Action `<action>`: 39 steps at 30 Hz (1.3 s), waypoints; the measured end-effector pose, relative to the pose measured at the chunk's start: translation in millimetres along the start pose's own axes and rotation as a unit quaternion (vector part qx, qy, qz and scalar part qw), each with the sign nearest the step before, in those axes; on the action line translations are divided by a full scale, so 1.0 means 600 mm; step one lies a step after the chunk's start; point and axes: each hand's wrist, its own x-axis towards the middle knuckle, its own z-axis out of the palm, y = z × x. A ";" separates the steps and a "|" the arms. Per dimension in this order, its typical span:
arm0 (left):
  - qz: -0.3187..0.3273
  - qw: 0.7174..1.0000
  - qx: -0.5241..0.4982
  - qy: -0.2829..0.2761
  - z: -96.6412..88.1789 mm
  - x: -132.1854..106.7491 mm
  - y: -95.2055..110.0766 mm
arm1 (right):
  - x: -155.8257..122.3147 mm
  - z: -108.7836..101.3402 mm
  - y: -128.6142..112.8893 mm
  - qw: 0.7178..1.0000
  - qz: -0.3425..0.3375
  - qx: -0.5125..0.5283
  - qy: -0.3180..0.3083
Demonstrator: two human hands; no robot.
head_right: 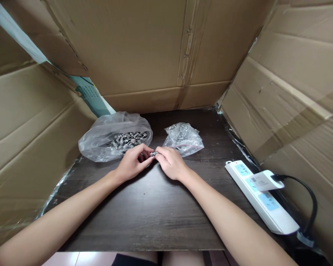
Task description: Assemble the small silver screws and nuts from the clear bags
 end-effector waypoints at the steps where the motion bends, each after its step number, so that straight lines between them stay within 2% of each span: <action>1: 0.001 1.000 0.000 -0.001 0.000 0.000 0.000 | 0.000 0.000 0.001 1.000 0.000 0.001 0.000; 17: 0.021 1.000 0.000 -0.008 -0.002 -0.001 0.002 | 0.002 0.008 0.005 1.000 0.005 -0.004 0.029; 22: 0.016 1.000 -0.005 -0.006 -0.002 -0.002 0.000 | 0.001 0.004 0.002 1.000 0.004 0.002 0.005; 28: 0.021 1.000 -0.002 -0.011 -0.001 -0.003 -0.001 | 0.002 0.007 0.006 0.999 0.013 0.012 0.027; 34: 0.018 1.000 -0.002 -0.006 -0.001 -0.003 -0.001 | 0.001 0.006 0.005 1.000 0.011 -0.006 0.005; 39: 0.023 1.000 -0.007 -0.017 -0.002 -0.002 -0.001 | 0.000 0.007 0.006 0.999 0.027 0.026 0.024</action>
